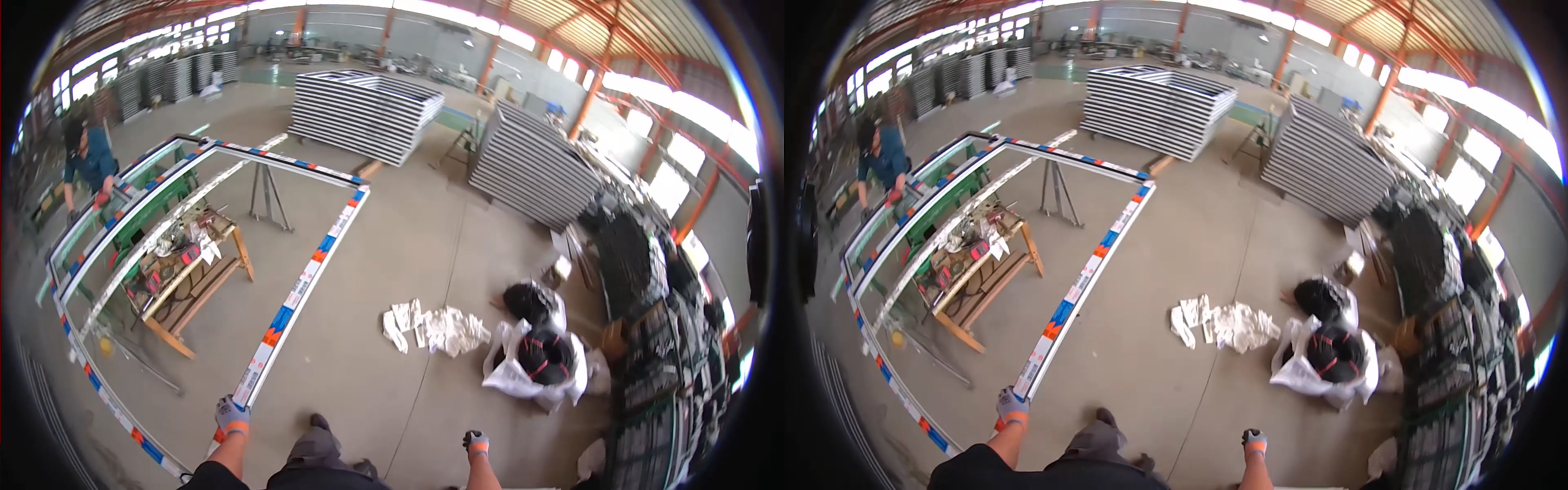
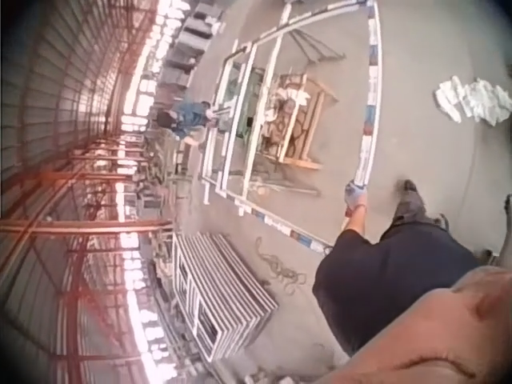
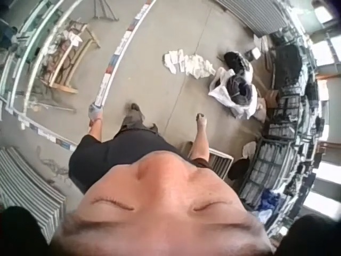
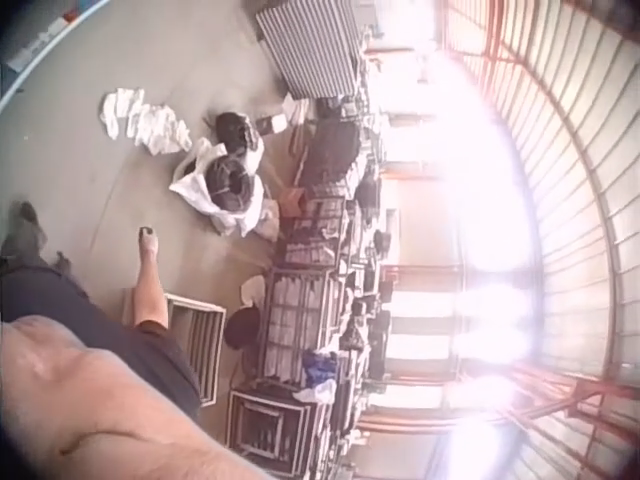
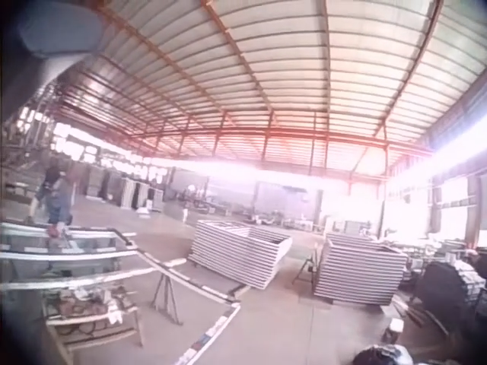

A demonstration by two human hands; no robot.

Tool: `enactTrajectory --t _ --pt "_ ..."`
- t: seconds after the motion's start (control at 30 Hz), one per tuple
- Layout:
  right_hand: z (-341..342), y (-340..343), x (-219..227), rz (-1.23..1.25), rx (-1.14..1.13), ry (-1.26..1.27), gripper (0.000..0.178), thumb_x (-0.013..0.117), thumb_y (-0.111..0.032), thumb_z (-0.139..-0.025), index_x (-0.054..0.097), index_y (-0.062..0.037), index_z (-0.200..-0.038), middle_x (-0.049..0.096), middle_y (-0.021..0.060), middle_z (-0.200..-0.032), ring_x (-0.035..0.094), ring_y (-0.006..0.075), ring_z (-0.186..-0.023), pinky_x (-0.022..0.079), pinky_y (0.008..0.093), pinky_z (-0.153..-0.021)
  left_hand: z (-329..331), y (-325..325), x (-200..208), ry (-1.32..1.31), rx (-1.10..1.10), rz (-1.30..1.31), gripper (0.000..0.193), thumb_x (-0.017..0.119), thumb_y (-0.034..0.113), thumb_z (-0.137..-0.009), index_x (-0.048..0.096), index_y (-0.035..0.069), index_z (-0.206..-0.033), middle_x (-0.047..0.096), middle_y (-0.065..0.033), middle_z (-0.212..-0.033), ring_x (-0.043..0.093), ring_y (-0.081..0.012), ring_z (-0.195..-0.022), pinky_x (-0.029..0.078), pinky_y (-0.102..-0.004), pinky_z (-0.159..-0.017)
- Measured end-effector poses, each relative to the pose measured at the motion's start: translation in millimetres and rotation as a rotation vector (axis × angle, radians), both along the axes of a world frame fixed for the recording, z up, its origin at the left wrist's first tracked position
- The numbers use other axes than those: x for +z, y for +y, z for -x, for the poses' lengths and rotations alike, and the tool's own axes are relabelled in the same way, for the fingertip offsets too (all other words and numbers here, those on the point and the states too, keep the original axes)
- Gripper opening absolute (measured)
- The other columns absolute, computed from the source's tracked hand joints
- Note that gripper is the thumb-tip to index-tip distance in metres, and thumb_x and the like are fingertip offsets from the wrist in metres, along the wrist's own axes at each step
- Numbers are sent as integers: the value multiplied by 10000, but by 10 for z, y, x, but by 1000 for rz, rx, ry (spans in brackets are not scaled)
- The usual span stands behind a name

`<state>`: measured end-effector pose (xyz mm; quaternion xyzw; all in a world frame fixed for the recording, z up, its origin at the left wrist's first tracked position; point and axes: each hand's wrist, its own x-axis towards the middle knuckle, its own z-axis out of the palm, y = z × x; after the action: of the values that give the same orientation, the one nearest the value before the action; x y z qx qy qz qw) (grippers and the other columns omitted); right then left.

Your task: Assembling large metal window frames by applying sealant, positioning components, and using a power drill to fasten them.

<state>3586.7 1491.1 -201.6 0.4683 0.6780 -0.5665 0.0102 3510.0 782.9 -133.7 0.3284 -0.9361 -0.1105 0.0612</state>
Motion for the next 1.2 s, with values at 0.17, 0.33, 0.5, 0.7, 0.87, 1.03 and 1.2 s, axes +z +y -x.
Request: enactTrajectory --t 0.17,0.33,0.5,0.7,0.87,1.03,1.2 --pt "1729 -354 470 -91 229 211 184 599 -126 -865 718 -33 -971 683 72 -764 610 164 -602 514 294 -567 62 142 128 46 -21 -44 467 765 314 -676 568 100 -1041 599 -131 -1006 580 -328 -985 480 -457 -855" --pt "2732 -1492 -9 -28 634 -21 202 635 -238 -884 719 -73 -964 698 63 -783 630 153 -607 455 279 -528 82 164 246 -78 24 -94 423 740 320 -691 597 119 -1034 606 -120 -1017 583 -327 -999 471 -453 -855" --pt "3779 -2405 -273 -186 1022 15 274 669 -295 -863 740 -48 -956 707 52 -766 647 143 -647 505 301 -594 157 195 352 -112 -8 -108 430 728 438 -701 640 132 -990 643 -117 -954 610 -325 -935 464 -474 -841" --pt "5265 -3567 858 -844 1105 409 398 677 -276 -816 663 -66 -1154 691 195 -1036 652 364 -965 506 451 -865 157 162 292 -149 30 -143 323 705 387 -743 692 127 -934 707 -132 -928 674 -324 -871 542 -452 -760" --pt "6296 -4386 1402 -909 1217 719 498 683 -265 -802 567 -71 -1246 566 134 -1258 501 347 -1168 393 475 -997 339 184 405 -182 56 -58 245 669 348 -753 673 155 -903 690 -106 -888 669 -316 -845 537 -470 -729" --pt "6944 -4681 1231 -1063 1554 677 390 599 -356 -860 638 -90 -1143 643 138 -1164 542 328 -1135 362 500 -1003 538 178 517 -531 234 -272 392 677 418 -747 674 160 -1043 669 -119 -1064 610 -305 -1089 451 -453 -949" --pt "7198 -4811 1223 -1230 2004 412 385 474 -421 -906 718 -131 -979 725 125 -912 662 332 -924 369 504 -978 338 220 40 -664 350 -125 373 658 297 -746 655 129 -1079 662 -120 -1110 605 -306 -1110 444 -454 -964"
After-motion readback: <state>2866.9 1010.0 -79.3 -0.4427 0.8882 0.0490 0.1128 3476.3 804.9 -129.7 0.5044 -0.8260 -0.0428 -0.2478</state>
